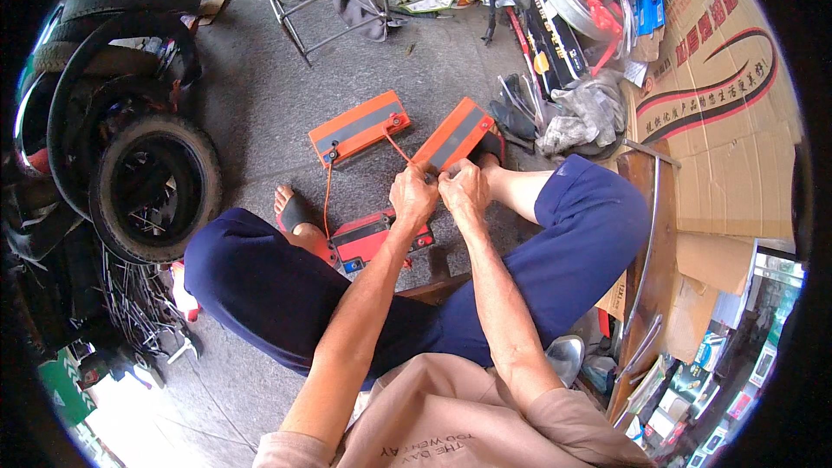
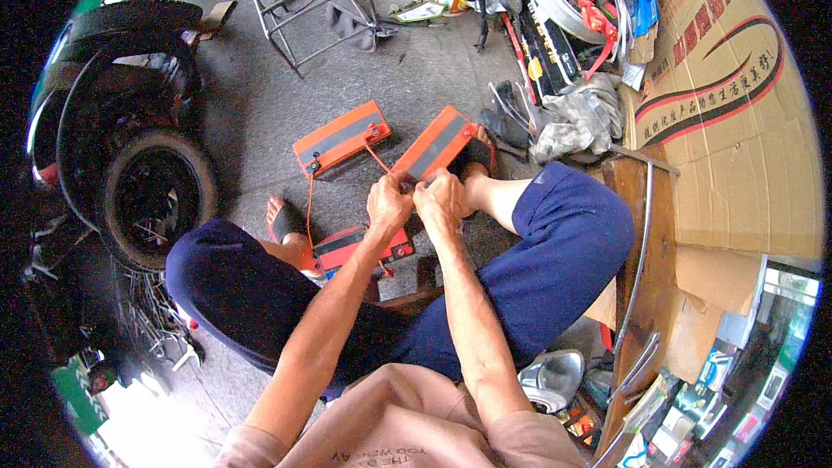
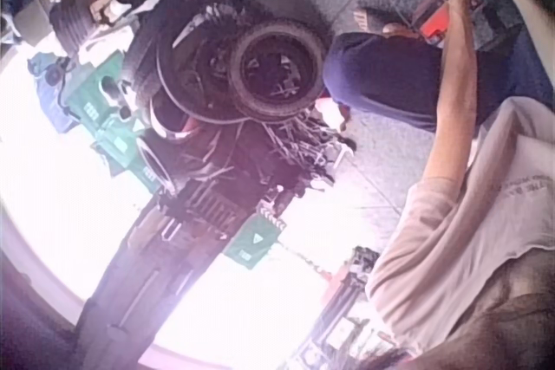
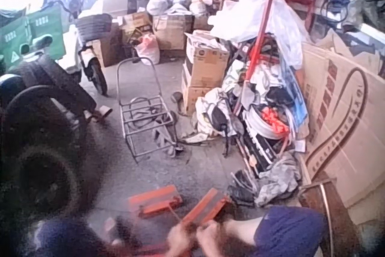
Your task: The person sits on a low stool in a cluttered workshop and uses a screwdriver to manipulate screws on several orange and red rectangular electronic devices. They connect wires between the devices and repeatedly tighten or loosen screws on the casing.
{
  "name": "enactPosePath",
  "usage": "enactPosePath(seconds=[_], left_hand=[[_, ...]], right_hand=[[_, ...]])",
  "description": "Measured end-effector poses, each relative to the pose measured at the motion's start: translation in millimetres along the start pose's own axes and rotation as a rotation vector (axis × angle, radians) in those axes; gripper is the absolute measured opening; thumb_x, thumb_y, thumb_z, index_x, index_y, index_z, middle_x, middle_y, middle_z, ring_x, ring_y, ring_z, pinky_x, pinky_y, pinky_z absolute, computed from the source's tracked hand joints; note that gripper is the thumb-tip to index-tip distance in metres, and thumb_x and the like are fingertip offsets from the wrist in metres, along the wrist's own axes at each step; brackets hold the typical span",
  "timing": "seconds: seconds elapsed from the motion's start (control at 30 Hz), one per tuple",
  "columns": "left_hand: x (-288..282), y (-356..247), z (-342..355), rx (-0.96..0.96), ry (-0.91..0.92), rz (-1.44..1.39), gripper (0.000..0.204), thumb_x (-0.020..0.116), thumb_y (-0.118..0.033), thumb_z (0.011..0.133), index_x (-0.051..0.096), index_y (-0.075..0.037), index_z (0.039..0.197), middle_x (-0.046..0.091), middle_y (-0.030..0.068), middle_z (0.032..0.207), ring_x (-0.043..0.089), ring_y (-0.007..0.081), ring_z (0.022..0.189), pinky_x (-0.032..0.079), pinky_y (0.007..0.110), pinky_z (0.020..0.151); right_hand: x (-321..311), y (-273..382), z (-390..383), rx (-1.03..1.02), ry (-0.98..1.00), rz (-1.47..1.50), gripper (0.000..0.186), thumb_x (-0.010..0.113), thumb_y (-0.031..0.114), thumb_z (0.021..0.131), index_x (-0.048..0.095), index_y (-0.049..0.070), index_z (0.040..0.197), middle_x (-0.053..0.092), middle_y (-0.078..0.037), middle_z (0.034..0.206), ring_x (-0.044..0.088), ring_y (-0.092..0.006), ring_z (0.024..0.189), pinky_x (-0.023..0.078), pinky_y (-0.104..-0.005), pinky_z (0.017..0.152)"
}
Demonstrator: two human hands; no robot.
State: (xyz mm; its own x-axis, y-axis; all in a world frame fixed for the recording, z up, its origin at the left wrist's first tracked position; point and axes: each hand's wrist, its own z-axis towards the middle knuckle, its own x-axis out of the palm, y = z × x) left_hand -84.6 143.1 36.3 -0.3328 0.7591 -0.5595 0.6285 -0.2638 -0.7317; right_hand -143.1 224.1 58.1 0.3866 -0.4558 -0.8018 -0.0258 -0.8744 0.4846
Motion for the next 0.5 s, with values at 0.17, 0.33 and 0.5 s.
enactPosePath(seconds=[0.17,0.33,0.5], left_hand=[[1,15,3,0.068,-0.018,-0.009,0.023,0.07,-0.023,0.076,0.072,-0.01,0.094,0.07,0.0165,0.084,0.069,0.0329,0.084,0.053,0.042,0.075],[-1,13,2,0.068,0.047,-0.067,0.022,0.068,-0.018,0.076,0.072,-0.009,0.096,0.068,0.0192,0.091,0.067,0.0369,0.088,0.051,0.044,0.078],[0,17,4,0.1,0.028,-0.069,0.021,0.068,-0.017,0.075,0.072,-0.007,0.093,0.07,0.0158,0.078,0.069,0.0304,0.076,0.053,0.04,0.07]], right_hand=[[14,-8,3,-0.19,-0.029,-0.088,0.016,0.069,0.019,0.077,0.071,0.005,0.086,0.071,-0.017,0.086,0.068,-0.0348,0.085,0.053,-0.0445,0.076],[12,-10,0,-0.211,-0.053,-0.148,0.016,0.07,0.018,0.076,0.071,0.005,0.085,0.071,-0.016,0.085,0.069,-0.0332,0.082,0.054,-0.0436,0.074],[14,-21,16,0.114,0.074,0.263,0.019,0.075,0.016,0.069,0.072,0.002,0.082,0.072,-0.014,0.077,0.07,-0.0259,0.074,0.054,-0.038,0.069]])
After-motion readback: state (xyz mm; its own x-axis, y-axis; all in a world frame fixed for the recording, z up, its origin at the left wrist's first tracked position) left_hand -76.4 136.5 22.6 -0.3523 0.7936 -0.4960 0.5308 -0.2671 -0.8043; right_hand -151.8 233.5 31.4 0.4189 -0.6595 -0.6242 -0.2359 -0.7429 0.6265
